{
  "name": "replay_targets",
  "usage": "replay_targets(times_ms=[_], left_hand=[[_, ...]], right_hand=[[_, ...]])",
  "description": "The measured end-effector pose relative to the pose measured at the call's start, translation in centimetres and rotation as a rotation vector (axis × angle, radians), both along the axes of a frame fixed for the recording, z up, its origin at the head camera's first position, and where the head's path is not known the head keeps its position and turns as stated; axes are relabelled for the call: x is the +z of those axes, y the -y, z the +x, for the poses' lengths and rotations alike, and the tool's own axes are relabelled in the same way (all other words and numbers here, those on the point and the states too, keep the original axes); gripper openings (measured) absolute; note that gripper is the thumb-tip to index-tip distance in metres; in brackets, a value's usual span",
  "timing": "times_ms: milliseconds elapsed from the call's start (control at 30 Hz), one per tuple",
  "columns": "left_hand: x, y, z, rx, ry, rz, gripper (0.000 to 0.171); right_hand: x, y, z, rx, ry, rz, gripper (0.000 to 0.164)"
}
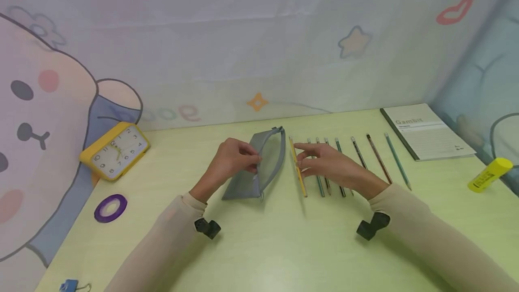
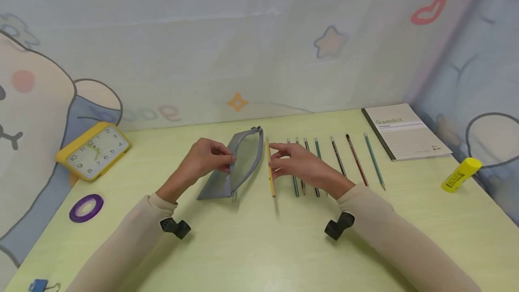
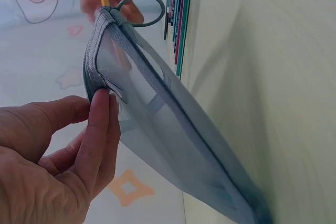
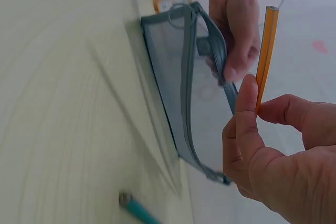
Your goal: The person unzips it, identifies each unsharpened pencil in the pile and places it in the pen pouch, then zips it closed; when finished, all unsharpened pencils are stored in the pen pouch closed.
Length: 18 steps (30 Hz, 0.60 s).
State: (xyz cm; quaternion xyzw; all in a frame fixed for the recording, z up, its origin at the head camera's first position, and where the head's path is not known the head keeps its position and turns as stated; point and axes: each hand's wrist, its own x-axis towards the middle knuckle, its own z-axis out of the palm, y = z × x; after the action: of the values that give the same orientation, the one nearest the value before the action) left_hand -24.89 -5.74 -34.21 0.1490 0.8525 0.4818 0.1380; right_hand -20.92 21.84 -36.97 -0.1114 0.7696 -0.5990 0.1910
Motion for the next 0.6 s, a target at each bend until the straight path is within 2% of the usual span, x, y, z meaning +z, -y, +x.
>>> replay_targets(times_ms=[200, 600], left_hand=[[-0.1, -0.2, 0.1, 0.010, 0.003, 0.009, 0.017], [-0.1, -0.4, 0.0, 0.023, 0.022, 0.010, 0.012]], right_hand=[[-0.3, 2.7, -1.1, 0.035, 0.044, -0.018, 0.070], [-0.6, 6.0, -3.7, 0.029, 0.145, -0.129, 0.075]])
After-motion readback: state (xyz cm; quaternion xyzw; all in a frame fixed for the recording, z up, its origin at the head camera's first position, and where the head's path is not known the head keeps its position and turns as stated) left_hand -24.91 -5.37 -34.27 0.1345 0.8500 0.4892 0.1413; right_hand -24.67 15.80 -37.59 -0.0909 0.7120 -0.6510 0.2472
